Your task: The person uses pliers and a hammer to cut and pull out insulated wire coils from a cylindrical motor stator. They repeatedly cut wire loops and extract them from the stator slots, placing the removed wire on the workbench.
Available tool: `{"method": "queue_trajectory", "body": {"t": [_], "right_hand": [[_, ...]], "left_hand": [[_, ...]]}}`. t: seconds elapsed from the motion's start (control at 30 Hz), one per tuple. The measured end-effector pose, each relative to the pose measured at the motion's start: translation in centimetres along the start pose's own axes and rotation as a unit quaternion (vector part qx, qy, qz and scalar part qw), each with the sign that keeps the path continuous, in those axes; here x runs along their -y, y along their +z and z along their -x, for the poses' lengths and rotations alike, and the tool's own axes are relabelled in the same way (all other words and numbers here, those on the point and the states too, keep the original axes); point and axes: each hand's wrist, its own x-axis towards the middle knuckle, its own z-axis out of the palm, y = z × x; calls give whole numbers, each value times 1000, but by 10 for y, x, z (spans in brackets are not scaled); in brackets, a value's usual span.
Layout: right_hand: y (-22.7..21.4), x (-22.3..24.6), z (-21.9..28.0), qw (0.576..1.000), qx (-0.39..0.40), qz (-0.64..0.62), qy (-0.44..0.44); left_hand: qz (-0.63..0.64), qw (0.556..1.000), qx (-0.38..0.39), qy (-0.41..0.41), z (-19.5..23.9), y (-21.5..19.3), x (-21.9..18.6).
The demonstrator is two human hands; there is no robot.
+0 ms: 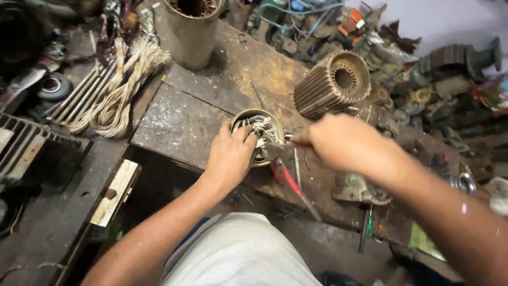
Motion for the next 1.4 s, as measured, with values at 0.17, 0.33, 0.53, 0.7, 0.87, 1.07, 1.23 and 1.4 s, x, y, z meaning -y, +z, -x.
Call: {"method": "queue_trajectory", "body": {"t": [0.17,0.33,0.53,0.7,0.87,1.07,1.23,1.4], "right_hand": [[-23,8,-44,996,79,47,22],[9,35,1,995,20,83,48],[64,41,31,987,-84,-45,129],[77,33,27,968,-158,-138,137],[80,20,28,874,25,-311,373],[84,13,49,588,304,-578,478],[85,34,43,494,287,-661,486],[106,48,43,627,254,-545,495]], "left_hand": [[0,1000,-8,-1,1,3,7],[-4,1000,3,-21,0,5,4],[66,997,-33,9,26,-15,-25],[148,970,-4,194,26,20,-47],[165,950,-165,205,2,78,-58],[170,931,-183,267,10,83,-50],[178,921,-231,258,9,75,-48],[218,901,-250,279,11,85,-45]]}}
